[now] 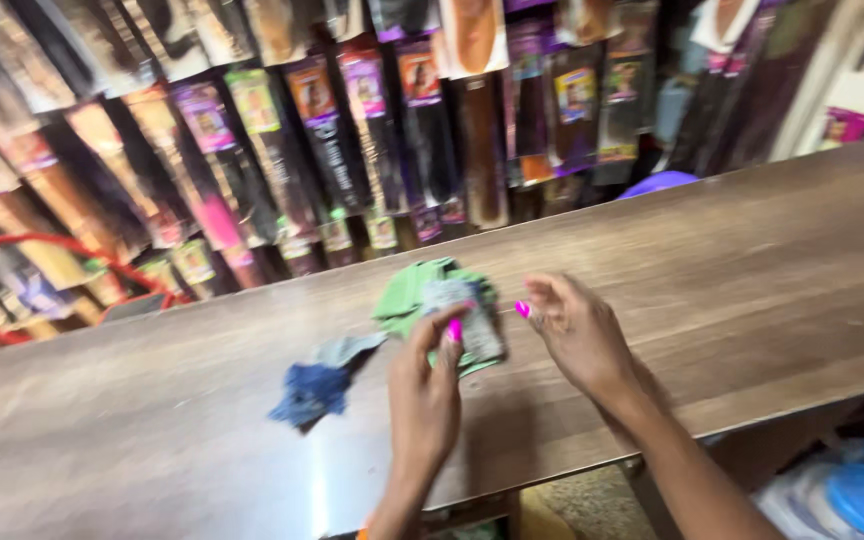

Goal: The person wipes a wooden counter and a shelf with a green cloth, then picks up and wipes several shampoo bottles with a blue cloth before placing them back on the shelf.

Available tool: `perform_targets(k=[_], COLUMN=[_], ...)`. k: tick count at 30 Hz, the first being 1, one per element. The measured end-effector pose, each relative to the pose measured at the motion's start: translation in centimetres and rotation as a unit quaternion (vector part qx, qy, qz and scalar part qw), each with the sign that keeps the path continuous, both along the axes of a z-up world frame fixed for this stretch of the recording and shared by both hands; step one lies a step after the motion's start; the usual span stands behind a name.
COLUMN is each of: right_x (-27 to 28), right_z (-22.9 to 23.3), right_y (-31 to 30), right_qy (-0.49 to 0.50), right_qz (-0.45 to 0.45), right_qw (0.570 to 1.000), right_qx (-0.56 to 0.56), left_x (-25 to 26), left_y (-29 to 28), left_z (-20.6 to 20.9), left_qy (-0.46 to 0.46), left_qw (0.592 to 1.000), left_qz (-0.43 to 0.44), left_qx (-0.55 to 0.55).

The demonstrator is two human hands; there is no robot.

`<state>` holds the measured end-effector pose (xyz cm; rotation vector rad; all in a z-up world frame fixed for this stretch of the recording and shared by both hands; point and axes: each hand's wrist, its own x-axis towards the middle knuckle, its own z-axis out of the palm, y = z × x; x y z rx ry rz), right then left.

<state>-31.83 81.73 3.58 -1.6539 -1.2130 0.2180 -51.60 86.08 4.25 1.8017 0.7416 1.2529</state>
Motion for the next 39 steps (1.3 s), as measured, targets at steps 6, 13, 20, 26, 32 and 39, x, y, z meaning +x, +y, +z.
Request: perform_targets(k=[6,13,20,26,32,39], right_x=[-4.3,-1.5,-3.2,-12.1,-5.6,1.8], right_z=[0.6,-2.2,1.6,0.8,0.7,2.0], right_y=[6.0,9.5,6.1,7.5,10.4,5.9], right_qy=[-0.263,-0.048,0.231,0.002,0.089,0.366], right_qz=[0.019,0.000,0.024,0.118,0.149,0.351], right_qw=[0.965,0.997,0.965,0.993,0.981,0.860], right_qx=[0.001,0.065,-0.122,-0.029,0.086,0.050], left_x=[-3.8,0.9,1.0,0.5,0.9,5.1], left_y=[11.5,20.9,25.1,21.4,18.6,14.4], left_z=[-2.6,-9.3,-4.2,3.2,5.4,10.2], left_qy=[0.270,0.301,0.113,0.096,-0.045,-0.181], left_qw=[0.931,0.883,0.990,0.988,0.989,0.906], left_qz=[0.132,0.177,0.028,0.034,-0.132,-0.374], left_qx=[0.204,0.313,-0.080,-0.119,-0.044,-0.085])
